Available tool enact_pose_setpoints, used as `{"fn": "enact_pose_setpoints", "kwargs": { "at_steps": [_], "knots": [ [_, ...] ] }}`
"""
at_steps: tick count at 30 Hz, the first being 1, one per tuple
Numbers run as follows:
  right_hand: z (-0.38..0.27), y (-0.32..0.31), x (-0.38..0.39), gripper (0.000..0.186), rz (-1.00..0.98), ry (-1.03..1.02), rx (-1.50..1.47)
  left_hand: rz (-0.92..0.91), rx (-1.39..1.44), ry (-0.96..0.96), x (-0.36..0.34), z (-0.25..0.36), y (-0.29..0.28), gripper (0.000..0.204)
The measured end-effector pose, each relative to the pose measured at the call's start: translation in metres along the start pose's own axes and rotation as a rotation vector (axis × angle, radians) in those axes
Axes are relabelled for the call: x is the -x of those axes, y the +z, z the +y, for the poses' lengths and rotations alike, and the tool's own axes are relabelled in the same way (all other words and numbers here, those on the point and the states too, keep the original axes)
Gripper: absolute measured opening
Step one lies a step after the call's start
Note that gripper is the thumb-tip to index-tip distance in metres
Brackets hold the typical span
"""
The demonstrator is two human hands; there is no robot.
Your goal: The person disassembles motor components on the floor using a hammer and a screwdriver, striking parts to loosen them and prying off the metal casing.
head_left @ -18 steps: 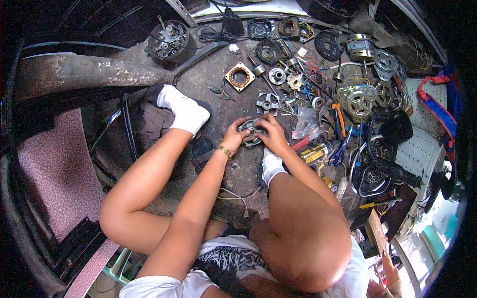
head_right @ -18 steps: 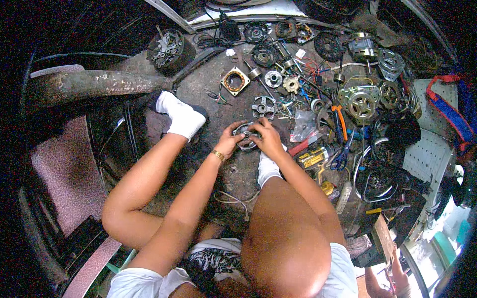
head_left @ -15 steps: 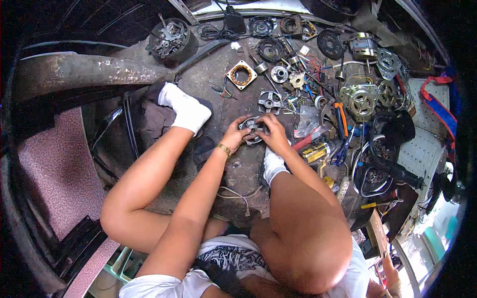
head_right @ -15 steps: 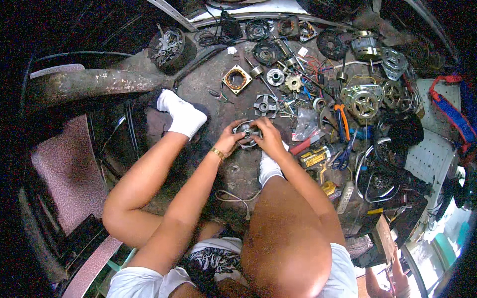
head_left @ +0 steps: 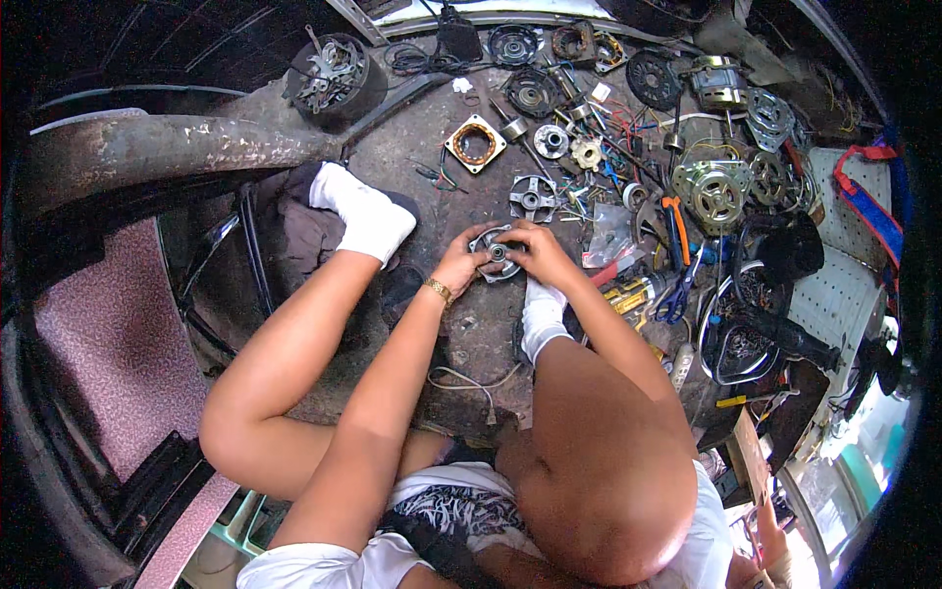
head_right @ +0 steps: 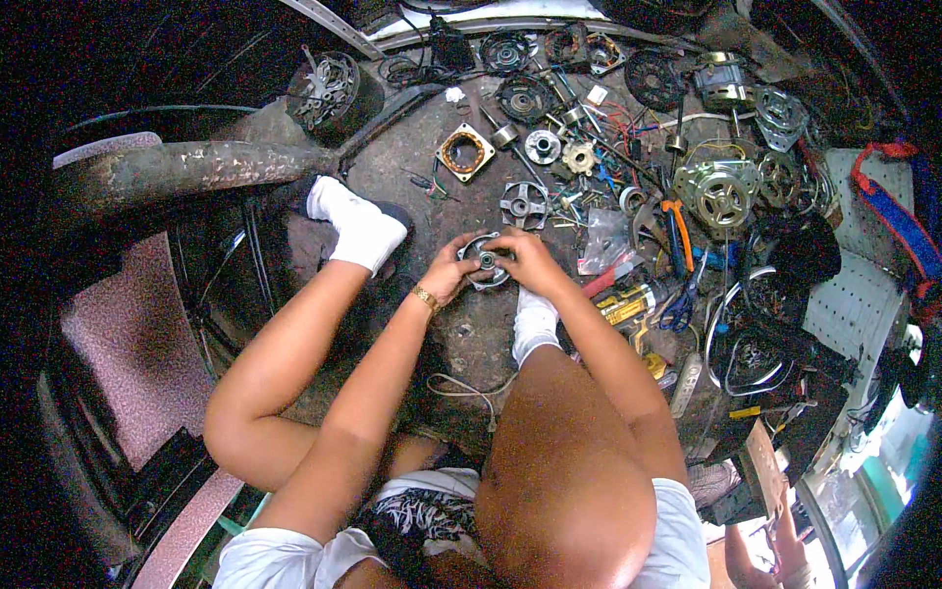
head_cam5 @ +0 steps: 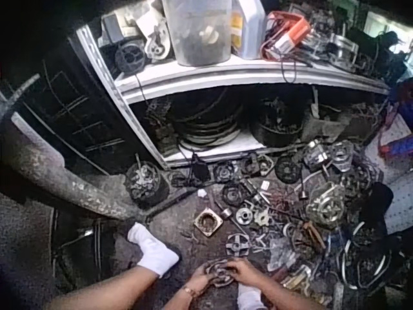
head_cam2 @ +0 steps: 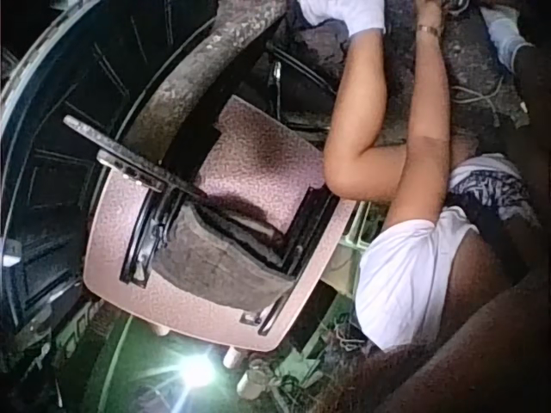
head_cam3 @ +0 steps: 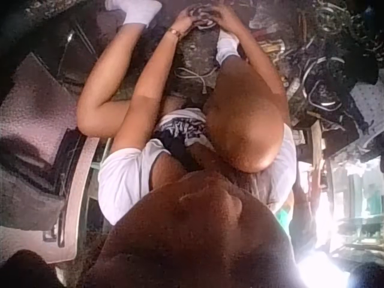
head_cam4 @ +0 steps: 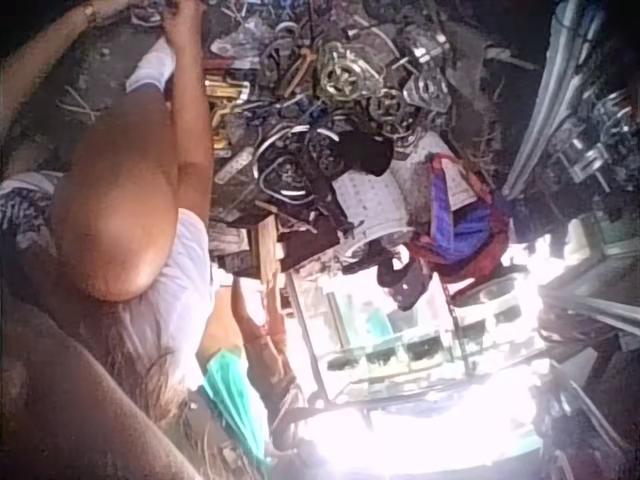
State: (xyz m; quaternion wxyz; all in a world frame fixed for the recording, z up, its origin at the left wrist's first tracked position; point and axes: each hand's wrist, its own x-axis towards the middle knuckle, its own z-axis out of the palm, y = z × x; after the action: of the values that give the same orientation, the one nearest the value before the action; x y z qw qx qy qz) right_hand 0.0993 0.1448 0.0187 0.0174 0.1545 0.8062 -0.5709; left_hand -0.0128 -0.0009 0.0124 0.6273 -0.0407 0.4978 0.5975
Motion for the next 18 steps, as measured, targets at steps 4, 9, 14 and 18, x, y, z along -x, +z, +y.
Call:
{"fn": "enact_pose_setpoints", "kwargs": {
  "at_steps": [4, 9, 14, 18],
  "knots": [
    [-0.004, 0.002, -0.007, 0.028, -0.005, 0.080, 0.008, 0.023, -0.049, 0.029, -0.004, 0.000, 0.001, 0.051],
    [-0.004, 0.007, -0.010, 0.028, 0.015, 0.093, 0.020, 0.157, -0.199, 0.084, -0.001, -0.004, -0.002, 0.047],
    [-0.013, -0.004, -0.004, 0.032, 0.110, 0.104, 0.041, 0.258, -0.501, 0.097, 0.000, 0.007, 0.013, 0.046],
    [-0.012, -0.014, 0.003, 0.030, 0.136, 0.112, 0.139, 0.217, -0.461, 0.063, 0.001, 0.025, 0.038, 0.044]
  ]
}}
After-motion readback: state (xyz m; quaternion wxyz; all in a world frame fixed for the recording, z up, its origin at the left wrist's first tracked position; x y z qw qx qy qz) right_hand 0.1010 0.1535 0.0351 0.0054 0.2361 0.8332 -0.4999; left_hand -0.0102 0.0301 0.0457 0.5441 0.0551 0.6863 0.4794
